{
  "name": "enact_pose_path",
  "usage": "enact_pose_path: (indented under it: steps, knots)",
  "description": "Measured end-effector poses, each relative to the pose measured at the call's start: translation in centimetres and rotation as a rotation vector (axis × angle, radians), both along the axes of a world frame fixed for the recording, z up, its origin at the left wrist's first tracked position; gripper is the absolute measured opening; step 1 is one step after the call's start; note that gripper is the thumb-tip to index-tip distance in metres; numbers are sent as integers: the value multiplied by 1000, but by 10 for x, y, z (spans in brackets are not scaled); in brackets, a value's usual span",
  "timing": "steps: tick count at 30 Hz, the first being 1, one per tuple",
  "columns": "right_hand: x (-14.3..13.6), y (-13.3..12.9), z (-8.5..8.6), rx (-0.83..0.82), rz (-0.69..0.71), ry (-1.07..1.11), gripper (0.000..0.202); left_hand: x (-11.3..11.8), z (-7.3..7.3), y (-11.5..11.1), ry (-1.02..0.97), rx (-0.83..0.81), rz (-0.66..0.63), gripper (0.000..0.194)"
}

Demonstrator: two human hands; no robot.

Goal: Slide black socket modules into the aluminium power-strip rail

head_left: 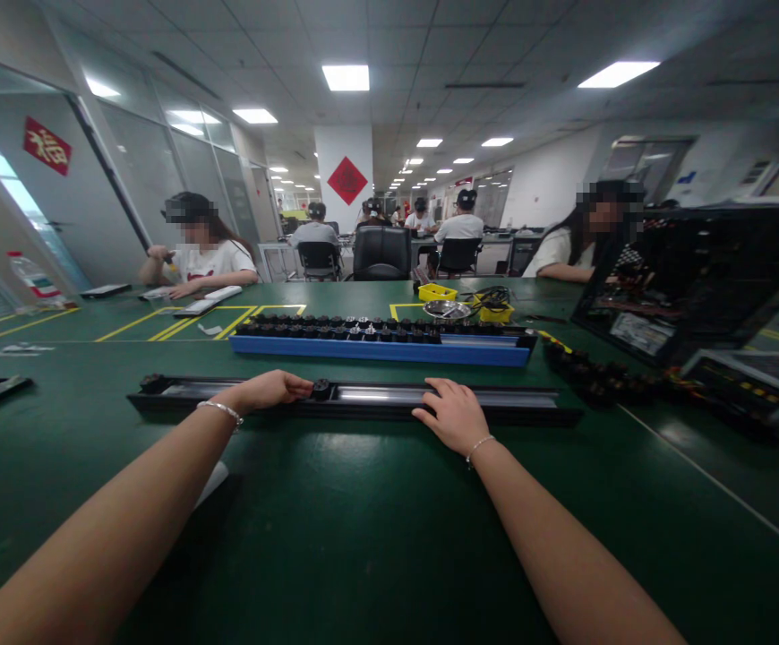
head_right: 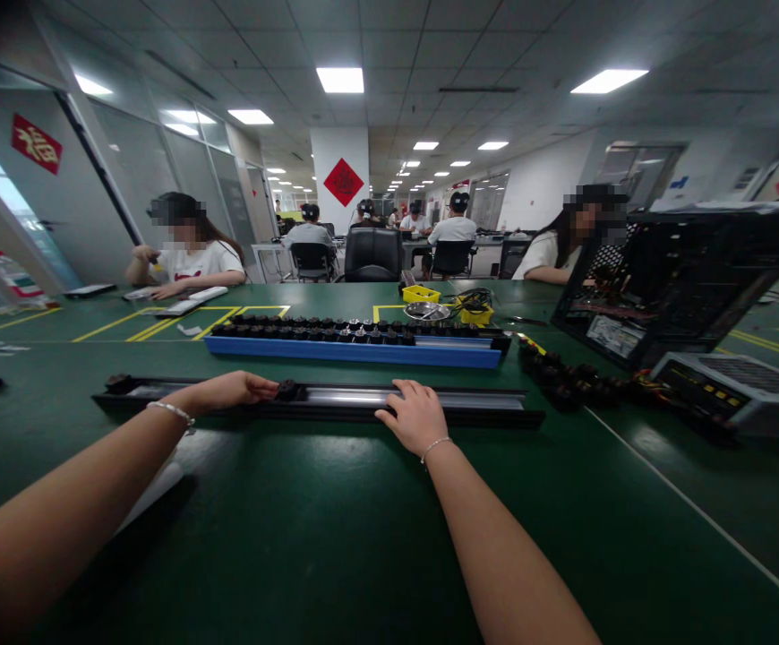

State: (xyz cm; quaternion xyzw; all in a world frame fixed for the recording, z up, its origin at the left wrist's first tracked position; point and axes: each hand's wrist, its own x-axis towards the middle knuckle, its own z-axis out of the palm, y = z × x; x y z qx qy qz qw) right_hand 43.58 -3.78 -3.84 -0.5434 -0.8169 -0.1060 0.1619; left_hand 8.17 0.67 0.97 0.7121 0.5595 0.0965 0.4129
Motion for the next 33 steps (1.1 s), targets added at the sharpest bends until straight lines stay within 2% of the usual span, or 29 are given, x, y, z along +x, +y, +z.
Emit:
enact_pose_path:
  steps: [10, 19, 23, 28, 33]
  knots:
    - [-1, -1, 1, -4, 1, 1, 39, -1, 0, 4, -1, -9, -81, 63]
    - [-1, -1, 1, -3, 1, -2, 38, 7, 5, -4, 31, 23, -35, 64]
    - [-1, 0, 1, -2, 1, -5, 40, 12, 7, -5, 73, 75, 23, 55]
    - [-1, 0, 1, 6, 5, -10, 40, 26, 15, -9, 242, 129, 85, 40]
    - [0, -1, 1, 13, 6, -12, 40, 45, 5, -16, 322, 183, 239, 42]
